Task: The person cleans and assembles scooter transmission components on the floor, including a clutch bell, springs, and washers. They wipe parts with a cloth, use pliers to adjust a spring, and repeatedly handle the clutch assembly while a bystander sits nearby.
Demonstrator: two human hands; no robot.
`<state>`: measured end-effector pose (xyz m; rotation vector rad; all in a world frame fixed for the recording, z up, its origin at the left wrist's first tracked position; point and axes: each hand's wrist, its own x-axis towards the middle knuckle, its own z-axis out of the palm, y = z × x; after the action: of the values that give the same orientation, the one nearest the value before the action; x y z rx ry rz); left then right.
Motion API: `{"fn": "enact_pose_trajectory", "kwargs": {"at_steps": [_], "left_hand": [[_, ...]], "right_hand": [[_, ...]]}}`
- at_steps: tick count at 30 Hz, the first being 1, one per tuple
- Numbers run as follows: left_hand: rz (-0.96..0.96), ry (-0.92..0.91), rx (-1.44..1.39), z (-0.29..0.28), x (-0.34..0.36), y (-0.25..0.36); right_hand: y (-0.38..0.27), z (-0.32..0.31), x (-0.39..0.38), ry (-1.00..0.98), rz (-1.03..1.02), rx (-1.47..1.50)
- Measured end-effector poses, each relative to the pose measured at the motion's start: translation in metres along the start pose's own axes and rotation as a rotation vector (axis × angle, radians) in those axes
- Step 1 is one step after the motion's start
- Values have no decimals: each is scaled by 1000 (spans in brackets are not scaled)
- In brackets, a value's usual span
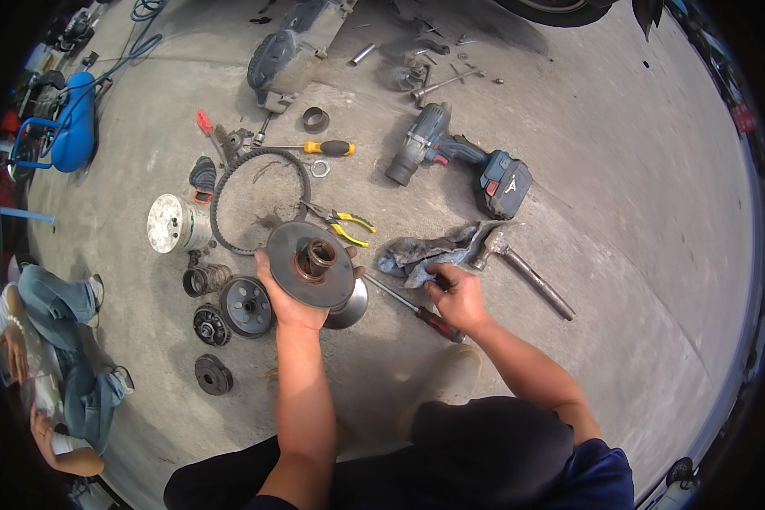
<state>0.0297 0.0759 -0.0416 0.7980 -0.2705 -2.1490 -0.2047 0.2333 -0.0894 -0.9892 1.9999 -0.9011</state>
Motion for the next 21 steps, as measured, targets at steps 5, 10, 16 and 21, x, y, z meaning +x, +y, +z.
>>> {"fn": "enact_pose_trajectory", "kwargs": {"at_steps": [5, 10, 16, 21], "left_hand": [[7, -33, -9, 0, 1, -2], [-13, -44, -48, 5, 2, -4], [-35, -85, -45, 8, 3, -13], [-70, -89, -30, 9, 2, -15]], "right_hand": [[1, -29, -10, 92, -67, 229], [-4, -37, -2, 157, 135, 918], [-20, -50, -3, -9, 245, 1106], [-55, -44, -1, 3, 166, 971]]}}
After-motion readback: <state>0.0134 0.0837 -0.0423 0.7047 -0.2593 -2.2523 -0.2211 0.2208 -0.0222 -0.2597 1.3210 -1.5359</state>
